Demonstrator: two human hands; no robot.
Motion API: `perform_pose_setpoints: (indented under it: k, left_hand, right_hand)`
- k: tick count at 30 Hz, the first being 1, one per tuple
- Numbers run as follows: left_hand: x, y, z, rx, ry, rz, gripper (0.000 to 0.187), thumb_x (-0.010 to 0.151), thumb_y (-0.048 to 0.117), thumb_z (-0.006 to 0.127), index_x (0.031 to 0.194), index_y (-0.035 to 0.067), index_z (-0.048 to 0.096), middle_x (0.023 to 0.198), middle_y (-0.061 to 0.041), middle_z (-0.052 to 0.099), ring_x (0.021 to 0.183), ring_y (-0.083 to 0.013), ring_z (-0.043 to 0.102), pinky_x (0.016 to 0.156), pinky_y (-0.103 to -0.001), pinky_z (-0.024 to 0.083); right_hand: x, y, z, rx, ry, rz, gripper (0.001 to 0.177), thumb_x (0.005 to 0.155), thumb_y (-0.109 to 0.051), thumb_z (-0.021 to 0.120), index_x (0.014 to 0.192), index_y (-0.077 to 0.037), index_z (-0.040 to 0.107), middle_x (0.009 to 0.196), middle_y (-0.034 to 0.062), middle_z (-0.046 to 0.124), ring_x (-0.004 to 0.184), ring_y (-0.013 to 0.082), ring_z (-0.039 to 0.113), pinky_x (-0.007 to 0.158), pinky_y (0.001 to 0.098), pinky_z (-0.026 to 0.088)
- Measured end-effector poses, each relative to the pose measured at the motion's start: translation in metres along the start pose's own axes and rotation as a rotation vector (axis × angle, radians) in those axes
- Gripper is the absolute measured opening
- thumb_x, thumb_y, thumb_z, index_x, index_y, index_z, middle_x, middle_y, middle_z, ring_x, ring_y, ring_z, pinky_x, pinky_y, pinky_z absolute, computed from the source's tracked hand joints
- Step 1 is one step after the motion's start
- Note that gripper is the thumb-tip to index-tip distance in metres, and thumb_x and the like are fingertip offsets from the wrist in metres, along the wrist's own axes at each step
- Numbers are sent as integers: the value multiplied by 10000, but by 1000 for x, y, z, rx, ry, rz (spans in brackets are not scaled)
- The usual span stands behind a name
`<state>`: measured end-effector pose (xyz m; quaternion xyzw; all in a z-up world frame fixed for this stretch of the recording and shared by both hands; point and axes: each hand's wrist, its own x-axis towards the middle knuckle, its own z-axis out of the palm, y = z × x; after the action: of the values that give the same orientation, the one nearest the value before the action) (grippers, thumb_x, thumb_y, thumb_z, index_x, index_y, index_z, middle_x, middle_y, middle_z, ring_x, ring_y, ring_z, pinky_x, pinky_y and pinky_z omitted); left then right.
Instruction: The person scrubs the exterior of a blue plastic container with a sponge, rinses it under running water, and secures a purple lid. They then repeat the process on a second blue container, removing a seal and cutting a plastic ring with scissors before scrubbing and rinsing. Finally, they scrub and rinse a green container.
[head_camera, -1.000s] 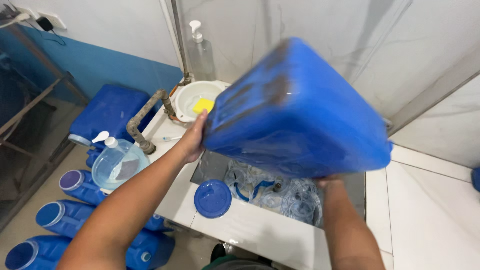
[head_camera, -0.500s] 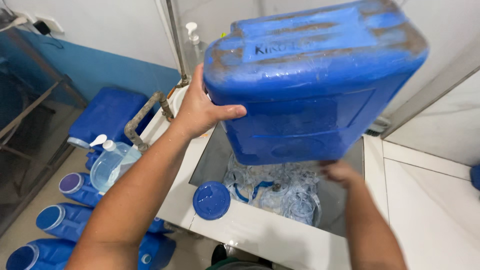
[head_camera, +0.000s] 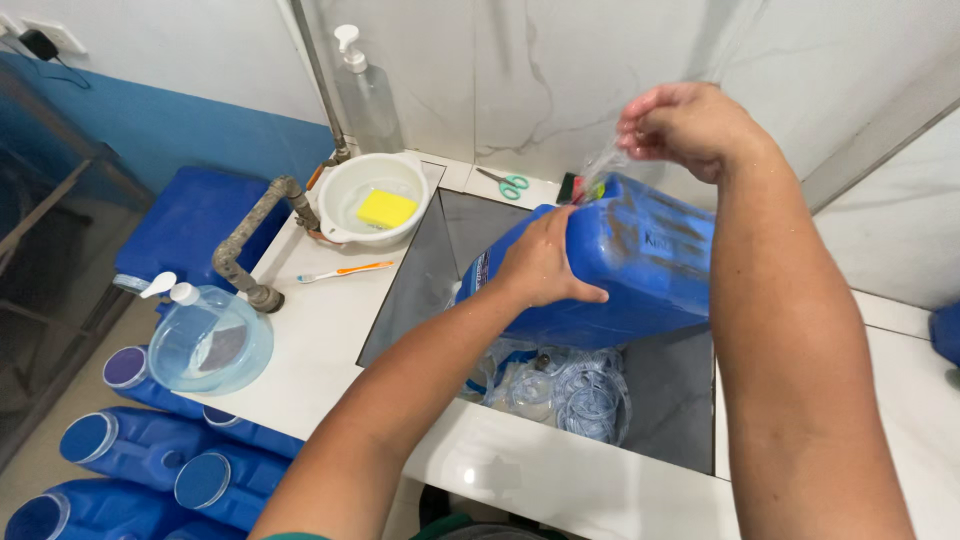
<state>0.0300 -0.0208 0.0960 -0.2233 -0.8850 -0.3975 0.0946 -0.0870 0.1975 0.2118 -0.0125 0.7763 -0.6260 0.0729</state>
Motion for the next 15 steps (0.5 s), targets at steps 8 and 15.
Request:
perform_pose_setpoints:
  k: [8,15]
  left_hand:
    - [10,7,8,40,-70,140,1244,477,530,974,1452,11,403,1422,-207,531,1316,-391,514,1065,-465,453]
    - [3,14,8,82,-134,186,1194,491,535,957,1443,46,427,1392,-170,563,1301,-384,539,1034,-470,483]
  right_hand:
    - [-8,18,14,-822,-154,-124,376,865,-257,801,1175,-70,702,1060,78,731,1003,227,690,880,362,534]
    - [19,51,3,-970,-350,-78,439,838,-337,782,1178,-77,686,1070,101,780,977,226,720,896,397,566]
